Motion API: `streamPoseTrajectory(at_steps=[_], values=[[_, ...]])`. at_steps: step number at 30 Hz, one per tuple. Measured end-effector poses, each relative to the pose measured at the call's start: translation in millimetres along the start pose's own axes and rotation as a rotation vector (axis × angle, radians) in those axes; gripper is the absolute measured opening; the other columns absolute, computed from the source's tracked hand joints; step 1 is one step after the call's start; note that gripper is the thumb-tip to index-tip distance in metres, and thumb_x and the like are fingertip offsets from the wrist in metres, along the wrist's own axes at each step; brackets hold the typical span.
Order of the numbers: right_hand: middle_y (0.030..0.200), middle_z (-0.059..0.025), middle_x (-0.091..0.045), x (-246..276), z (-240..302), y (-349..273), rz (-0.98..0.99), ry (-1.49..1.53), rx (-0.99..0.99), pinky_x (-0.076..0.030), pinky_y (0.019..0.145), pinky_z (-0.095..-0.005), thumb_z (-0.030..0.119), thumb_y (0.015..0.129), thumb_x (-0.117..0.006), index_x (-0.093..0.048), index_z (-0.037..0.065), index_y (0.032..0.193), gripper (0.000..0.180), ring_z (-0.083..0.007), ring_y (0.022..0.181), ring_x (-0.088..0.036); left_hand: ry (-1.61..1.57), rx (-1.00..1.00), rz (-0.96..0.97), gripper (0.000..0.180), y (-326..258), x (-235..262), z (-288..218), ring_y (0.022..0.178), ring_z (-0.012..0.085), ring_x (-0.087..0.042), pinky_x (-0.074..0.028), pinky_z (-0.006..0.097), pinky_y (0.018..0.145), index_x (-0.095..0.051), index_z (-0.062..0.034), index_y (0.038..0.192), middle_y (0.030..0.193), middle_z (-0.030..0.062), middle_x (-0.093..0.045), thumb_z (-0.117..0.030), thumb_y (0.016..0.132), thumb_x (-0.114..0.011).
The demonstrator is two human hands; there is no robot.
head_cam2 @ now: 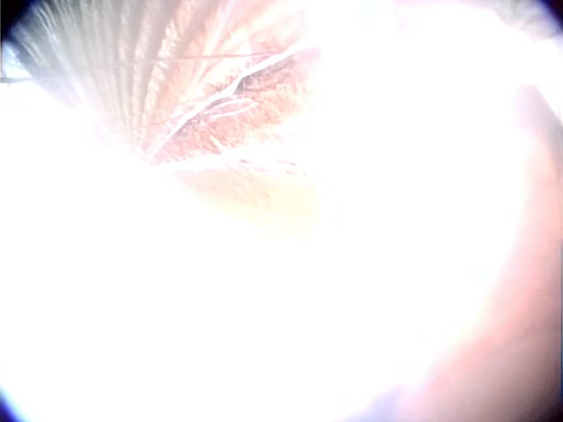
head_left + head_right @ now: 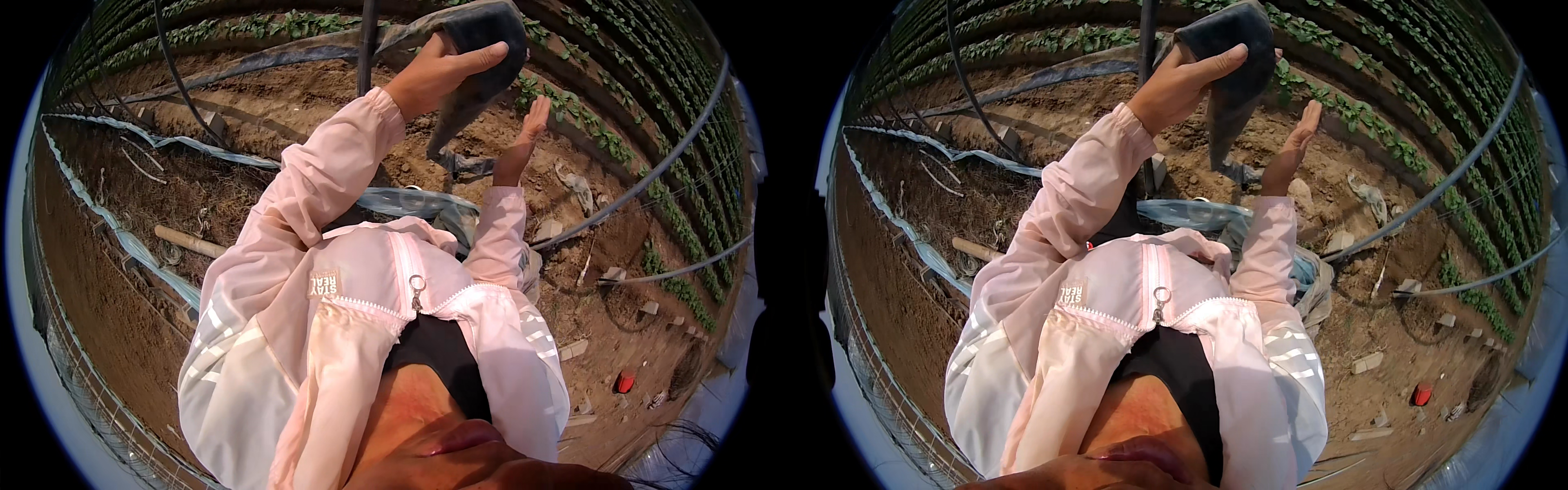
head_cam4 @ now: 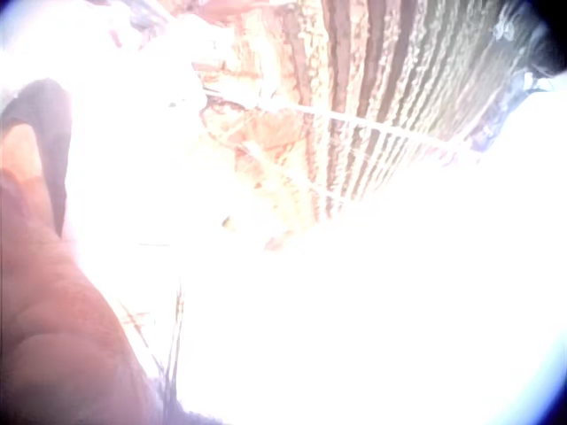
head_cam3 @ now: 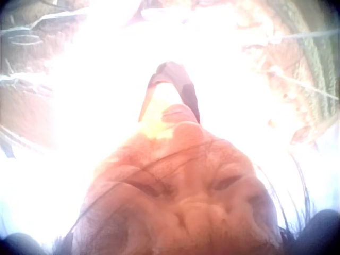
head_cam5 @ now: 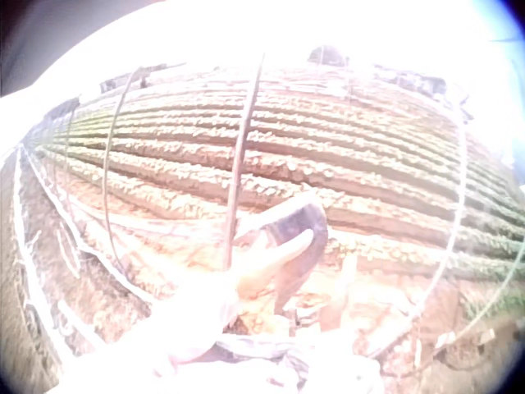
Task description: The person handles a black irrigation pipe, peeling and wrapping a dark sleeve around a section, then uses a white tool to poke and press the soil around the pipe base. The person works along a row of plants in a greenhouse.
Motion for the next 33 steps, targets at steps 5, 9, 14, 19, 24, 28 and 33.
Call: streamPoseTrajectory(at_steps=[5, 9, 14, 19, 24, 28, 33], values=[[0.152, -0.019, -0.044, -32, -21, -15, 0.29, 0.242, -0.173, -0.026, 0.119, -0.0408, 0.048, 0.093, -0.065, -0.033, 0.001, 0.152, 0.082, -0.0282, 0.143, -0.038, -0.13, -0.037, 0.029, 0.039, 1, 7, -25, 0.124, 0.0243, -0.062, -0.051, 0.036, 0.104, -0.055, -0.0039, 0.136, 0.132, 0.0168, -0.064, -0.021, 0.101, -0.063], [0.154, -0.0208, -0.04, -67, -34, -33, 0.677, 0.176, -0.284, -0.023, 0.121, -0.0401, 0.051, 0.1, -0.056, -0.027, 0.0, 0.154, 0.081, -0.028, 0.145, -0.035, -0.455, -0.085, 0.076, 0.032, 3, -20, -26, 0.107, 0.014, -0.064, -0.052, 0.032, 0.096, -0.058, -0.0084, 0.129, 0.112, 0.0026, -0.066, -0.01, 0.098, -0.065], [0.145, -0.0169, -0.05, -57, -29, -14, 0.57, -0.009, -0.064, -0.036, 0.112, -0.0394, 0.04, 0.073, -0.089, -0.034, 0.001, 0.151, 0.103, -0.0269, 0.134, -0.048, -0.176, -0.051, 0.084, 0.037, -5, -4, -33, 0.125, 0.0267, -0.061, -0.052, 0.037, 0.103, -0.055, -0.0034, 0.134, 0.135, 0.0201, -0.062, -0.024, 0.103, -0.059], [0.118, -0.0123, -0.069, -68, -77, -24, 0.569, -0.142, -0.17, -0.051, 0.092, -0.037, 0.021, 0.073, -0.091, -0.054, 0.0, 0.133, 0.073, -0.0215, 0.106, -0.066, -0.239, -0.024, 0.101, 0.043, -8, -8, -33, 0.122, 0.0228, -0.058, -0.051, 0.035, 0.099, -0.053, -0.0054, 0.137, 0.129, 0.0128, -0.061, -0.02, 0.099, -0.066], [0.099, -0.0058, -0.075, -71, -39, 1, 0.347, 0.045, -0.215, -0.054, 0.082, -0.0321, 0.015, 0.08, -0.086, -0.07, -0.002, 0.11, 0.038, -0.0146, 0.09, -0.068, -0.295, -0.042, 0.012, 0.031, -10, 7, -50, 0.105, 0.0125, -0.062, -0.051, 0.032, 0.09, -0.058, -0.008, 0.129, 0.11, 0.0019, -0.065, -0.015, 0.1, -0.064], [0.096, -0.0037, -0.076, -62, 9, 20, 0.176, 0.16, -0.083, -0.052, 0.08, -0.0285, 0.014, 0.084, -0.083, -0.071, -0.002, 0.109, 0.032, -0.0109, 0.089, -0.067, -0.347, -0.075, -0.067, 0.025, -9, 18, -68, 0.105, 0.0113, -0.062, -0.05, 0.031, 0.091, -0.06, -0.0087, 0.125, 0.111, 0.0008, -0.065, -0.016, 0.1, -0.063], [0.075, 0.0039, -0.066, -50, 15, 34, 0.258, -0.041, -0.19, -0.05, 0.067, -0.0259, 0.018, 0.091, -0.077, -0.073, 0.001, 0.093, 0.017, -0.0072, 0.068, -0.059, -0.281, -0.127, -0.006, 0.024, -9, 17, -71, 0.107, 0.0114, -0.062, -0.05, 0.03, 0.09, -0.06, -0.0098, 0.124, 0.117, 0.0016, -0.064, -0.015, 0.101, -0.061]])
Point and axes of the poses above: each hand's wrist, its own y-axis towards the middle knuckle, its own x-axis out of the back of the hand, z = x × y, the point moved 5 cm from there along y, towards the middle knuckle
